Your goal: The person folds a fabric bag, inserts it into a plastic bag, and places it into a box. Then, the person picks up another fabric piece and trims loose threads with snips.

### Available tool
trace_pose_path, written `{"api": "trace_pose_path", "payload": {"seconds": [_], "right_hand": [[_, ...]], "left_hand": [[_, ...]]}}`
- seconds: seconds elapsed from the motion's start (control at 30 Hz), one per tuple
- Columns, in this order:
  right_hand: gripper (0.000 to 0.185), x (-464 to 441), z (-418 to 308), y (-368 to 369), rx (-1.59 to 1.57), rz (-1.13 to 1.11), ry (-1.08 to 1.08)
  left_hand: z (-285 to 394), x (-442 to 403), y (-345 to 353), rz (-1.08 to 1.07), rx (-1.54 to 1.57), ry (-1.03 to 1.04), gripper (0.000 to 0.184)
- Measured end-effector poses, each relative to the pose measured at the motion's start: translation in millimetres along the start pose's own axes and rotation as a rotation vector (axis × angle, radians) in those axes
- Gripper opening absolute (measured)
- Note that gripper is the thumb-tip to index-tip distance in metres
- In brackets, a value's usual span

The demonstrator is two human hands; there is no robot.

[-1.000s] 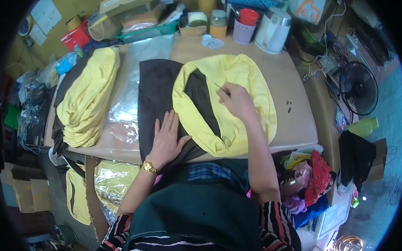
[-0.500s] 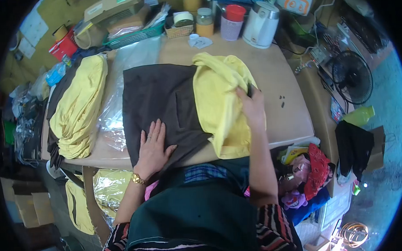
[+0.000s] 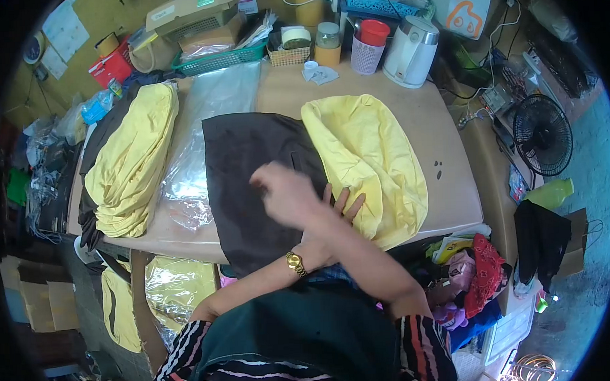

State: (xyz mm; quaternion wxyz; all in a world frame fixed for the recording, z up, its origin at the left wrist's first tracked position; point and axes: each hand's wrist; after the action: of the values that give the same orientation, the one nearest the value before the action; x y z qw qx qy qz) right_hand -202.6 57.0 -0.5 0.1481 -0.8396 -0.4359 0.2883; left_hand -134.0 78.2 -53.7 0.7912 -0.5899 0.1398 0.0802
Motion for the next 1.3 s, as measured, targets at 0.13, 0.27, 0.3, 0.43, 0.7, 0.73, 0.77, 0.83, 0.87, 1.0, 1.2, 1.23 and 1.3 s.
{"api": "trace_pose_path", "payload": {"seconds": [0.13, 0.27, 0.3, 0.43, 0.7, 0.73, 0.77, 0.83, 0.87, 1.0, 1.2, 1.23, 1.3], "right_hand": [[0.017, -27.1, 107.4, -54.4, 0.332, 0.409, 0.246], [0.017, -12.5, 118.8, -68.1, 0.194, 0.388, 0.406], [0.015, -8.8, 120.4, -63.3, 0.174, 0.41, 0.339], [0.016, 0.6, 122.3, -64.7, 0.139, 0.454, 0.289], [0.019, 16.3, 135.8, -80.3, 0.314, 0.385, 0.211], [0.019, 14.3, 131.9, -79.0, 0.311, 0.386, 0.212], [0.019, 13.2, 127.3, -77.9, 0.344, 0.357, 0.242], [0.02, 14.4, 123.9, -77.7, 0.383, 0.325, 0.268], [0.019, 16.7, 125.9, -77.7, 0.374, 0.32, 0.238], [0.017, 19.4, 122.7, -93.3, 0.423, 0.224, 0.207], [0.026, -39.0, 16.1, -96.1, -0.091, 0.277, 0.146], [0.023, -48.0, -13.4, -81.4, -0.373, 0.279, 0.086], [0.019, -55.4, -25.4, -70.9, -0.546, 0.104, 0.071]], "left_hand": [[-3.5, 21.5, -12.7, -0.212, -0.115, -0.007, 0.075], [-19.9, 13.7, -29.7, -0.216, 0.28, 0.022, 0.074], [-25.3, 1.3, -34.6, -0.121, 0.195, -0.004, 0.075], [-83.0, -26.6, -11.6, -0.05, -0.195, -0.147, 0.081], [-222.2, -2.6, -76.4, 0.183, -0.551, -0.622, 0.068], [-235.4, -9.6, -80.2, 0.182, -0.553, -0.621, 0.068], [-247.2, -18.1, -82.4, 0.211, -0.405, -0.622, 0.067], [-257.0, -36.4, -85.4, 0.244, -0.252, -0.625, 0.067], [-256.9, -47.3, -86.4, 0.092, -0.302, -0.66, 0.062], [-279.8, -60.3, -96.4, -0.063, -0.37, -0.563, 0.04], [-145.8, -51.0, -173.8, 0.214, 0.224, -0.37, 0.021], [-132.8, -46.8, -172.6, 0.258, 0.3, -0.316, 0.02], [-116.6, -37.6, -173.3, 0.385, 0.364, -0.195, 0.018]]}}
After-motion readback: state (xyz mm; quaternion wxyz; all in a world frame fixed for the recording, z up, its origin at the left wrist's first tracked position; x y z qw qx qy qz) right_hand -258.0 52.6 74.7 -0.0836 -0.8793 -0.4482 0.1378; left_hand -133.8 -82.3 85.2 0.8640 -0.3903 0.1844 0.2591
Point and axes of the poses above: each hand's wrist, its own x-axis away from the middle knuckle, its own y-axis out of the palm, z = x × y, and after that the axes turned 7 degrees about -x, right-handed
